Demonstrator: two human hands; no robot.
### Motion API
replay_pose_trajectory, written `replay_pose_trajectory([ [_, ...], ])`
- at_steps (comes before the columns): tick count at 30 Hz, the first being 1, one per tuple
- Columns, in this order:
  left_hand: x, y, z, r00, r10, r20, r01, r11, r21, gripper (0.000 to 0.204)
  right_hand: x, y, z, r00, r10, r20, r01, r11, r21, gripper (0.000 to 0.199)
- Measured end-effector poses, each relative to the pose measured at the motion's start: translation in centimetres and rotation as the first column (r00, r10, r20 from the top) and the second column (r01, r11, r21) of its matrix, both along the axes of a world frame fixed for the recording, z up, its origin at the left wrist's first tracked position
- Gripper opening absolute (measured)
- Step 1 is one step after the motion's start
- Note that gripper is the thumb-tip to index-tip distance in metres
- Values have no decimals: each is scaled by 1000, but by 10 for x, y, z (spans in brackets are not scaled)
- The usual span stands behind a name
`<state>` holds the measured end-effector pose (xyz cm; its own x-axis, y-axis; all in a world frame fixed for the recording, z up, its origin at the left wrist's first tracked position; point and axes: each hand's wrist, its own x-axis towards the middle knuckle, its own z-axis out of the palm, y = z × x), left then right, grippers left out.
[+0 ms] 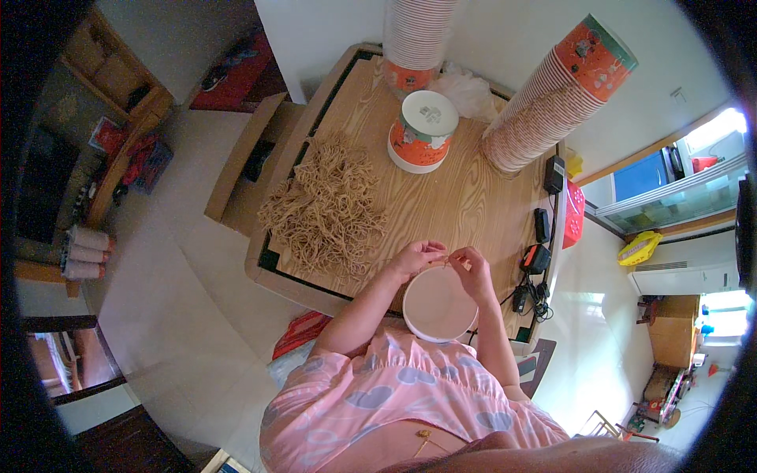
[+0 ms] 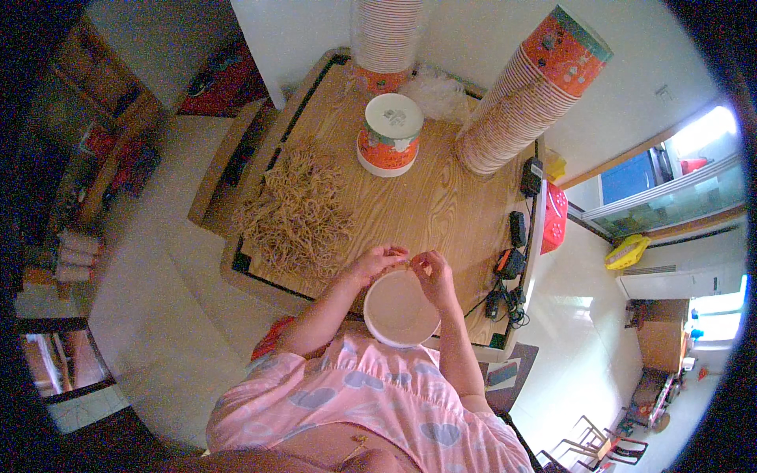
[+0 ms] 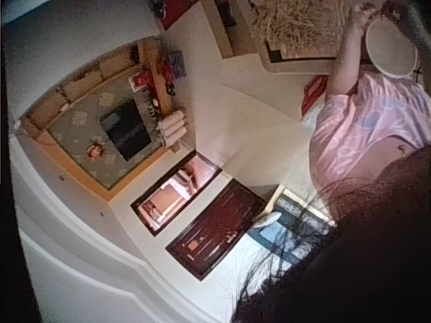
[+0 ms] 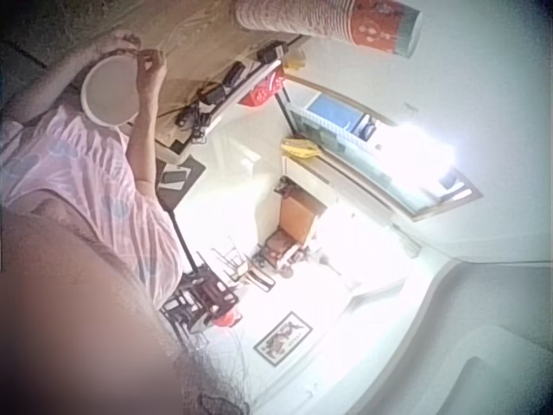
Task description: Adding shredded paper filler to decorative paper containers.
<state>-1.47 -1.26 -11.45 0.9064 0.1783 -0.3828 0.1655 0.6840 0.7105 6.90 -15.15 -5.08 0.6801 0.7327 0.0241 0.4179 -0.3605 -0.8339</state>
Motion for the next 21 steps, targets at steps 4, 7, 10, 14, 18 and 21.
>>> replay_pose_trajectory([
  [4,-4,0,1,997,25,78,-55,909,413,12,4,0,-8,997,-11,-81,5,997,-73,7],
  [7,-4,0,6,999,-41,34,10,769,640,14,6,0,-10,995,1,-99,-8,998,-69,10],
  [10,-3,-3,7,998,-61,-20,58,741,669,15,6,4,-10,994,5,-112,-11,998,-57,9],
  [14,-1,-6,3,999,3,45,-37,636,771,15,7,8,-12,996,-11,-85,4,997,-76,10],
  [18,0,-9,-7,996,86,33,-88,768,634,15,7,11,-13,998,-22,-64,16,996,-91,13],
  [21,1,-7,-10,996,81,41,-90,804,587,14,8,9,-22,970,-129,-205,117,991,-69,11],
])
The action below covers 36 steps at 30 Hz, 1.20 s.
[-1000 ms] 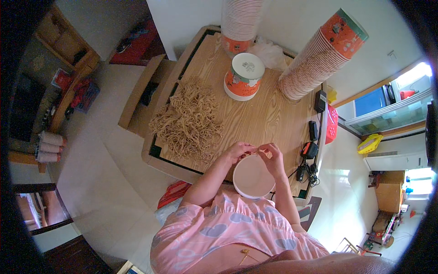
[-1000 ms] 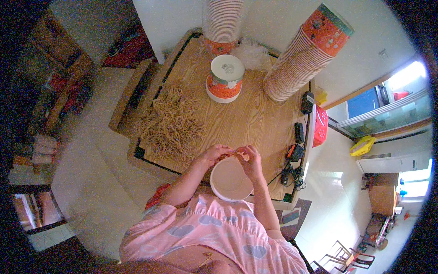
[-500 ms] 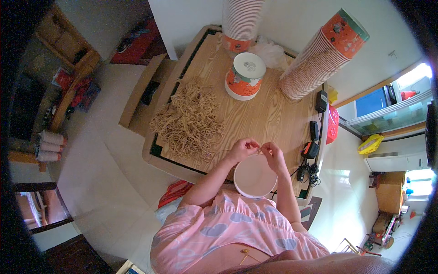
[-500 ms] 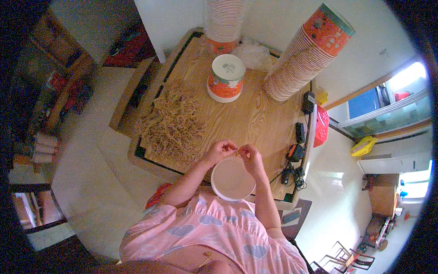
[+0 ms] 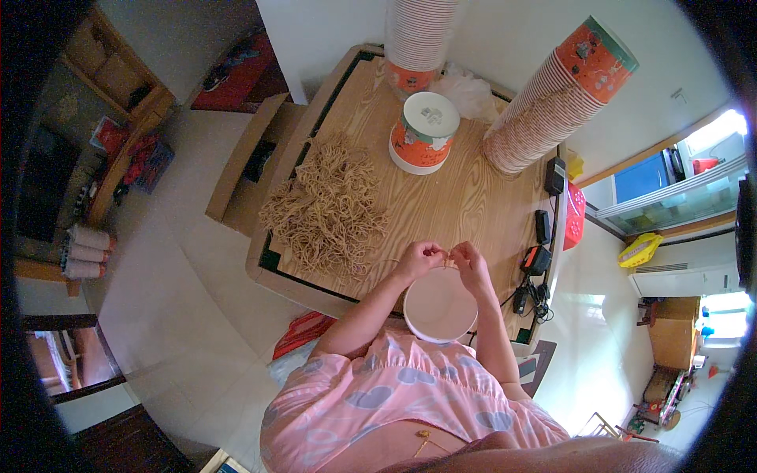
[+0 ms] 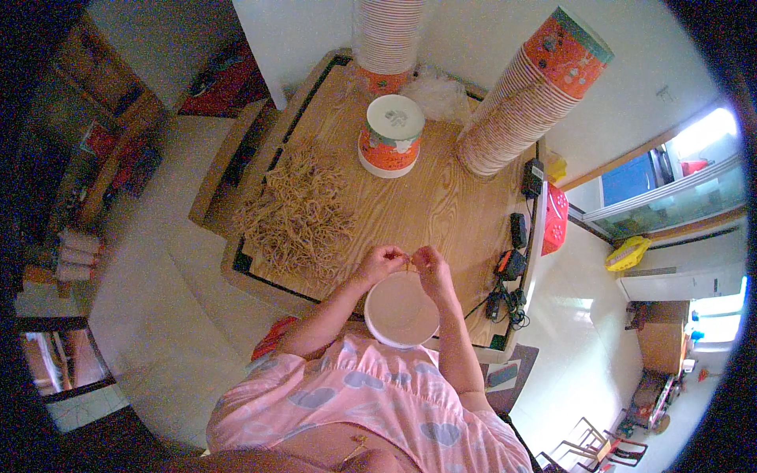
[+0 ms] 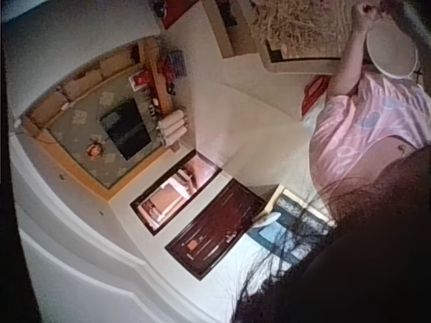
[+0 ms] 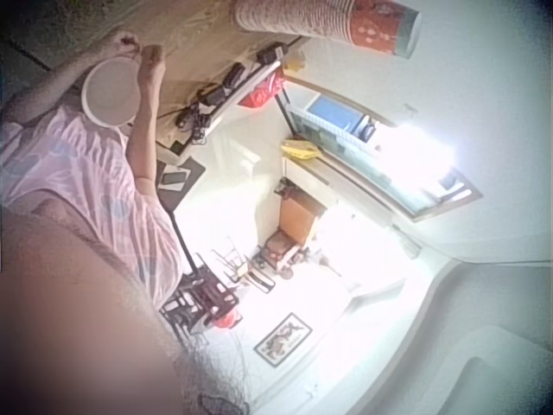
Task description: Adding shredded paper filler to decorative paper containers.
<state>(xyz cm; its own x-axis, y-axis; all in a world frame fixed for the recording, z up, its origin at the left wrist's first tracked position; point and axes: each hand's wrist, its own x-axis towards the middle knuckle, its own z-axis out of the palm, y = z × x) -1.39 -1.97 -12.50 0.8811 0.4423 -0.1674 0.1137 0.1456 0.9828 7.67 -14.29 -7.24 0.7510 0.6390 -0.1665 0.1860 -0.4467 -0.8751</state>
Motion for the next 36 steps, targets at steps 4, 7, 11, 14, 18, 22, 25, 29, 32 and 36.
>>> replay_pose_trajectory([
  [4,-2,4,6,994,-77,-82,77,997,-4,15,-5,-1,-1,995,57,-76,-57,998,4,14],
  [7,0,2,10,998,-2,-70,-8,990,-142,15,-4,0,-1,993,44,-111,-40,999,35,20],
  [11,2,3,5,1000,21,-10,-22,997,-76,14,-3,2,-6,985,60,-163,-50,996,68,22],
  [14,3,3,9,1000,13,-5,-14,996,-85,13,-4,5,-7,974,61,-218,-36,993,113,22],
  [18,3,3,8,999,37,-19,-38,998,-59,11,-2,8,-13,954,51,-295,-4,987,159,23],
  [22,2,5,7,999,48,-20,-50,994,-101,11,1,7,-16,970,42,-239,-27,997,69,20],
  [25,-2,8,3,999,20,-40,-24,995,-95,15,1,8,-12,981,73,-179,-81,996,-36,14],
  [29,-4,10,17,998,6,-70,-18,984,-176,15,0,4,-1,986,104,-130,-114,991,-75,10],
  [32,-7,9,15,999,-31,-29,25,982,-189,14,3,-3,-7,990,77,-115,-84,994,-64,11],
  [36,-8,5,2,992,-92,81,104,980,-167,15,0,-7,-6,990,29,-137,-38,997,-63,10],
])
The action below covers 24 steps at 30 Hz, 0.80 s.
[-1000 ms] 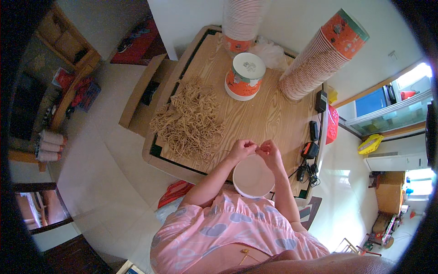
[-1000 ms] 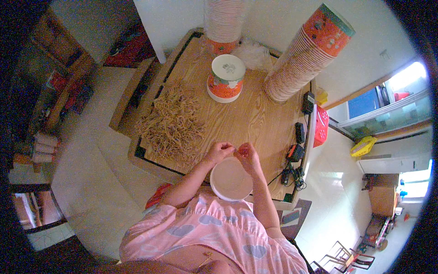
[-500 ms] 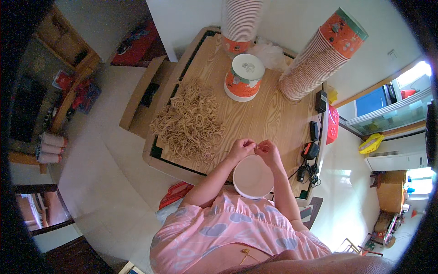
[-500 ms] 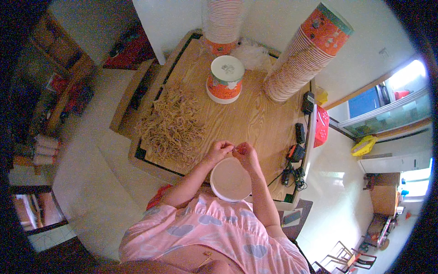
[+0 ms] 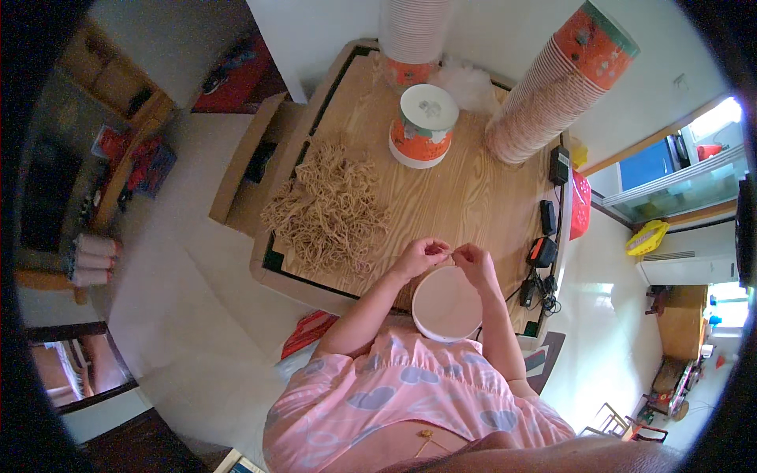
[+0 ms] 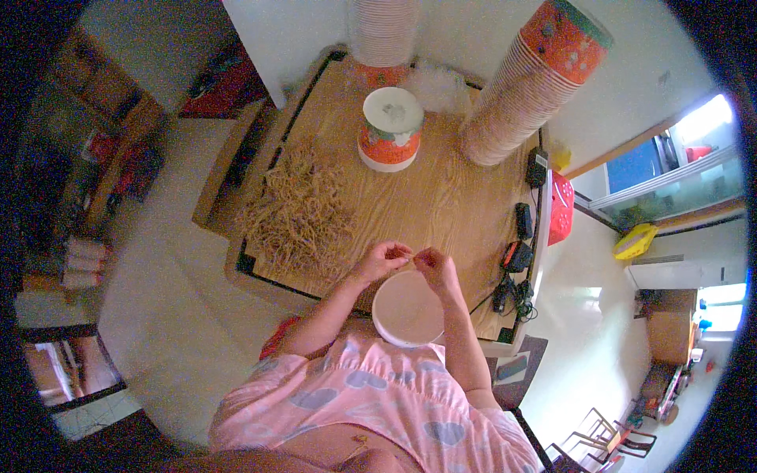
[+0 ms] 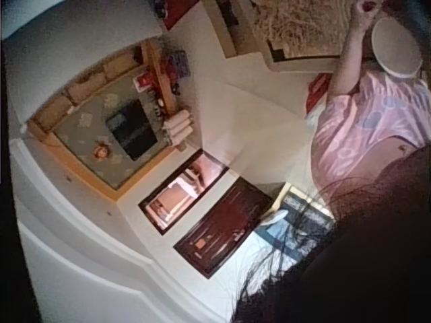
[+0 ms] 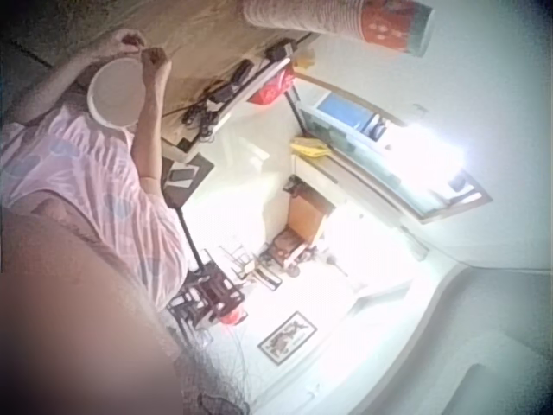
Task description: Adding shredded paper filler to decorative paper containers.
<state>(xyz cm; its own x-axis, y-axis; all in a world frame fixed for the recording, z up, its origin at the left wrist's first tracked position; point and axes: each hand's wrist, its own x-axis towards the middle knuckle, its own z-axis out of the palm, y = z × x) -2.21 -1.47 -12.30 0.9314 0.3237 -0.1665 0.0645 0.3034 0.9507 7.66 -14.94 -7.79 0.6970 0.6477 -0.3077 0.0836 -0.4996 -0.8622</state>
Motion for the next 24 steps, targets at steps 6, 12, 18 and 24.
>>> replay_pose_trajectory([
  [6,7,-4,-5,982,-64,-175,83,991,105,10,0,1,1,999,-26,-22,25,999,-29,13],
  [12,4,-1,0,979,4,-206,3,999,37,10,-2,-6,-5,998,61,16,-61,998,13,11],
  [18,2,-1,22,996,-51,-69,41,989,-141,11,1,-8,-6,998,69,10,-69,998,-1,12],
  [24,9,6,9,984,-99,-148,115,988,103,10,-2,-1,5,996,85,18,-85,996,7,15],
])
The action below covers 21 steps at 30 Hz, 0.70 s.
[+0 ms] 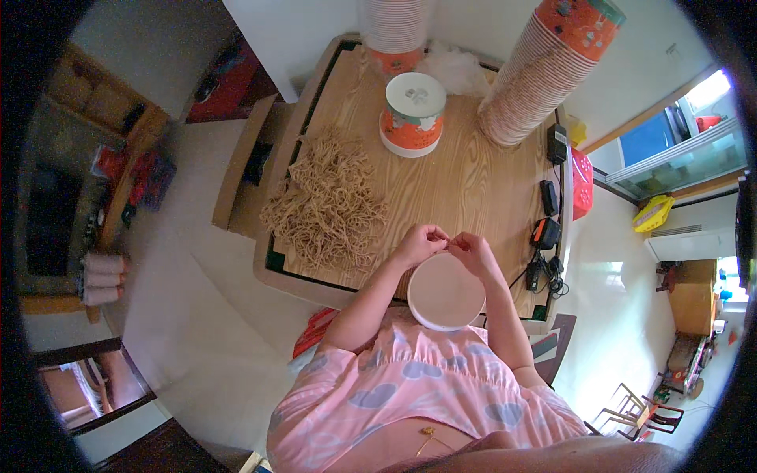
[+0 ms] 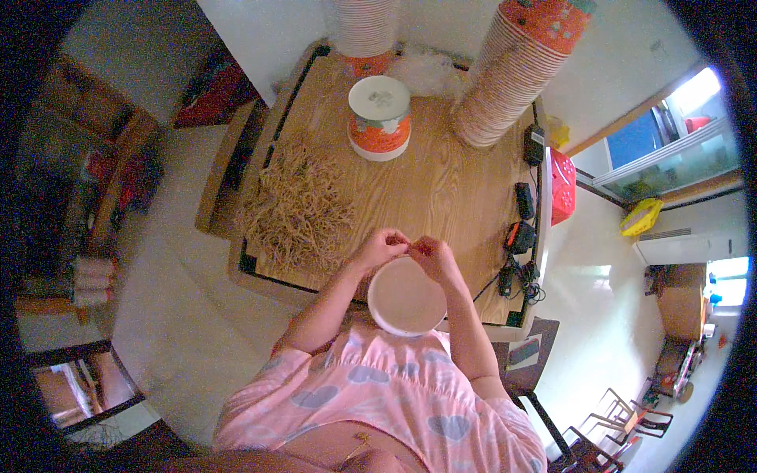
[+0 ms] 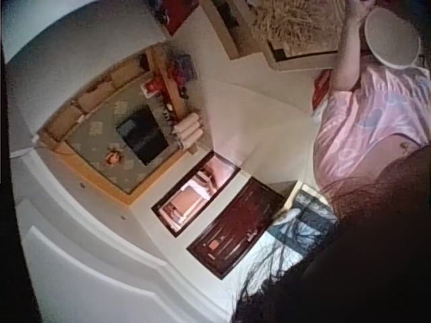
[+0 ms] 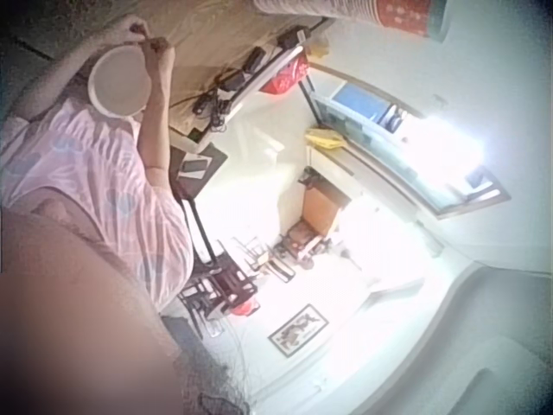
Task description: Adding shredded paper filler to decorative paper containers.
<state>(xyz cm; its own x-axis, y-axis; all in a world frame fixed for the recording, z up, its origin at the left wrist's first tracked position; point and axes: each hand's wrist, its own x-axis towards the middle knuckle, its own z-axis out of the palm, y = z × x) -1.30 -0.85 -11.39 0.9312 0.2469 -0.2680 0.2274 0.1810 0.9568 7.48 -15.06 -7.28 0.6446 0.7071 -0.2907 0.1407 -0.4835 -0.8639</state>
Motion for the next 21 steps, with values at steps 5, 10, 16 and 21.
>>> replay_pose_trajectory([
  [5,0,8,2,1000,-24,-15,25,995,100,9,4,-3,-2,1000,17,24,-15,996,-85,22],
  [10,1,12,7,999,-34,-9,35,999,34,13,-2,10,8,1000,-18,25,17,998,63,10],
  [16,0,11,14,996,64,60,-56,991,-119,24,3,15,6,991,-59,-124,73,991,108,11],
  [21,1,9,6,995,49,87,-33,983,-180,13,1,13,5,992,-70,-101,85,985,148,8],
])
